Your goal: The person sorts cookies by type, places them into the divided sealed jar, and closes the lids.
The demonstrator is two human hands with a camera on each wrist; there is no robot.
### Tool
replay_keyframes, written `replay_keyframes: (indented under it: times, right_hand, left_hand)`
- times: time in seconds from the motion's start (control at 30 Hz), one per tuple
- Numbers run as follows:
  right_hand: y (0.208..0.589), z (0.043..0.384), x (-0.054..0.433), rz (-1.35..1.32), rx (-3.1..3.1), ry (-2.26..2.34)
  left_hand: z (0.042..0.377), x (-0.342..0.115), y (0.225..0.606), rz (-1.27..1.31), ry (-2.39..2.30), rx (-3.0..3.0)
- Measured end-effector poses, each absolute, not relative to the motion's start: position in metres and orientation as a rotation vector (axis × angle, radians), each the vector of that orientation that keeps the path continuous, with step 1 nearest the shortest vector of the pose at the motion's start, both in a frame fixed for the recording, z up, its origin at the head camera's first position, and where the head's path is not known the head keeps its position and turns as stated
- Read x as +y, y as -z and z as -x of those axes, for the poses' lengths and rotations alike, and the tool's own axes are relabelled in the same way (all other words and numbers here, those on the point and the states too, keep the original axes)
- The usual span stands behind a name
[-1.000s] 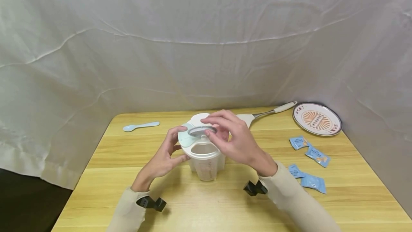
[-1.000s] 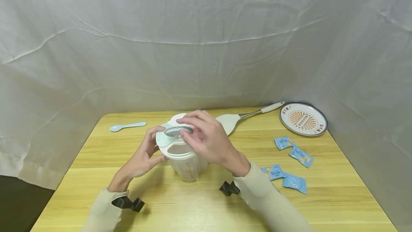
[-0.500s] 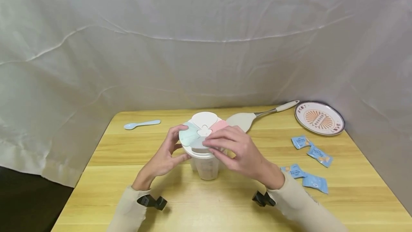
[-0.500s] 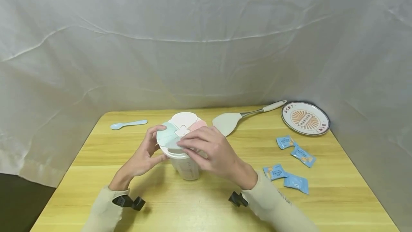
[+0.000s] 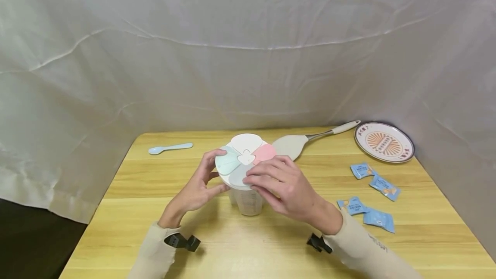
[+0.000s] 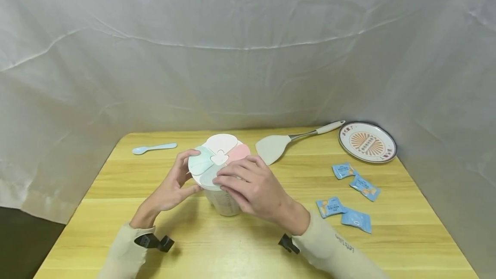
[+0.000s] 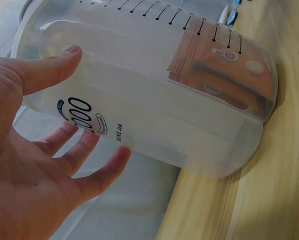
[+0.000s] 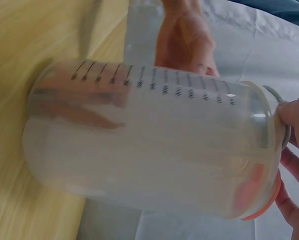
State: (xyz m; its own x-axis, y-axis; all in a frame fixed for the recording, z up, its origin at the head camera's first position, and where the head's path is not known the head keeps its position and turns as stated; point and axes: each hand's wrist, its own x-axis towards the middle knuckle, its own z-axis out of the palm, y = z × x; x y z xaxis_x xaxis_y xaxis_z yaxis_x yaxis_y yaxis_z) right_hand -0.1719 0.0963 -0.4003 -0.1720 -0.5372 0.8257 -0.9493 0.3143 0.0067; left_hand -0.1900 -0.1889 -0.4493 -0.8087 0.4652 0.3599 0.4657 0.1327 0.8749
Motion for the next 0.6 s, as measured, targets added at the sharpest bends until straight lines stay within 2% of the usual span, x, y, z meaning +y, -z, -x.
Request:
replay_keyframes:
  times: [0.37,0.6]
  right_hand:
    - [0.393,0.168,0.101,-1.365,-1.904,-0.579]
    - [0.388,0.186,0.119,-1.360,-1.986,-0.974]
  left_hand:
    - [0.189,-0.190,0.452,0.988,1.820,-2.357]
    - [0.189,-0.189,0.452,0.980,1.829,-2.350]
